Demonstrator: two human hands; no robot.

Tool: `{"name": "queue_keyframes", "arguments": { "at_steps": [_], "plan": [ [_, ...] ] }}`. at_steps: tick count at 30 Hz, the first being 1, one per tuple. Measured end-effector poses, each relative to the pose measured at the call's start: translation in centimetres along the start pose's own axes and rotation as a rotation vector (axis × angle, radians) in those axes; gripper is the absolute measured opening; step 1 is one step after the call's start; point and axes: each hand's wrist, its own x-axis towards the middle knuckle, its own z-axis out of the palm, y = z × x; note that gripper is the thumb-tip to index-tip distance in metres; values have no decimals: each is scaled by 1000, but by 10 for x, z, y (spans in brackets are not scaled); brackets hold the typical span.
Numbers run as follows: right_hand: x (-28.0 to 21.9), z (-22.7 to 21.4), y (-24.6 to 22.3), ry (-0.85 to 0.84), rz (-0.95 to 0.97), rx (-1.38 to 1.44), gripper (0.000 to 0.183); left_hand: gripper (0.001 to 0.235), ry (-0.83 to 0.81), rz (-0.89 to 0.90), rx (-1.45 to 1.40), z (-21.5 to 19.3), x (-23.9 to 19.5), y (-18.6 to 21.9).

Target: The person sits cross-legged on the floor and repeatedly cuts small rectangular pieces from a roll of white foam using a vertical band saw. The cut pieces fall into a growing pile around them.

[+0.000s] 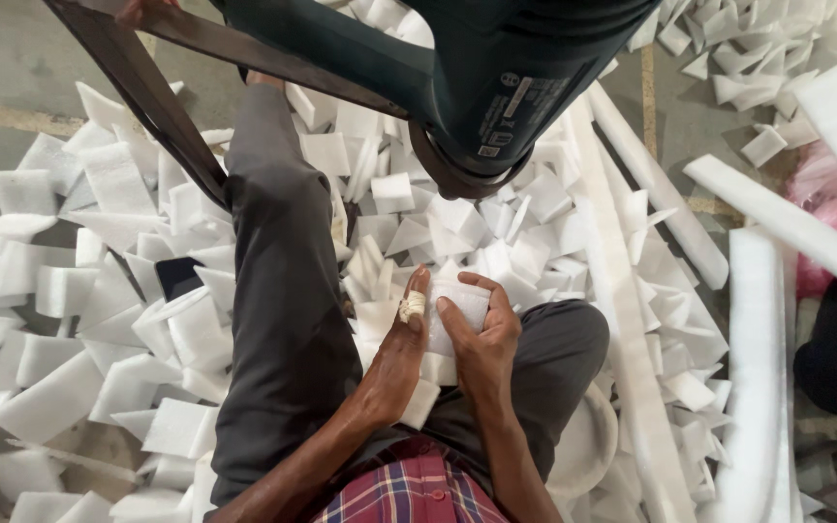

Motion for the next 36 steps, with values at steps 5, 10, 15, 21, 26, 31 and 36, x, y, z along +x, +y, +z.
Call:
{"name": "queue_keyframes", "arguments": {
  "at_steps": [5,10,15,21,26,31,36],
  "plan": [
    [-8,-17,-6,-29,71,153,37,105,-96,93,-81,-3,-7,20],
    [-14,-33,-12,-56,73,319,46,107,-77,170,78,-1,-14,36],
    [-19,-41,-19,-170,-86,170,56,112,-108,159,-72,0,-18,35],
    [-25,-45,-10,-135,-179,-125,50,84,-2,273,4,-4,-7,10],
    [-33,-52,10,-124,-269,-323,33,67,97,-30,-410,-10,14,1],
    [-35,-52,18,-166,-211,-422,41,72,43,95,-513,-14,16,9],
    [-29,-38,11,-264,-243,196,73,68,65,119,-248,-10,-3,10]
  ]
}}
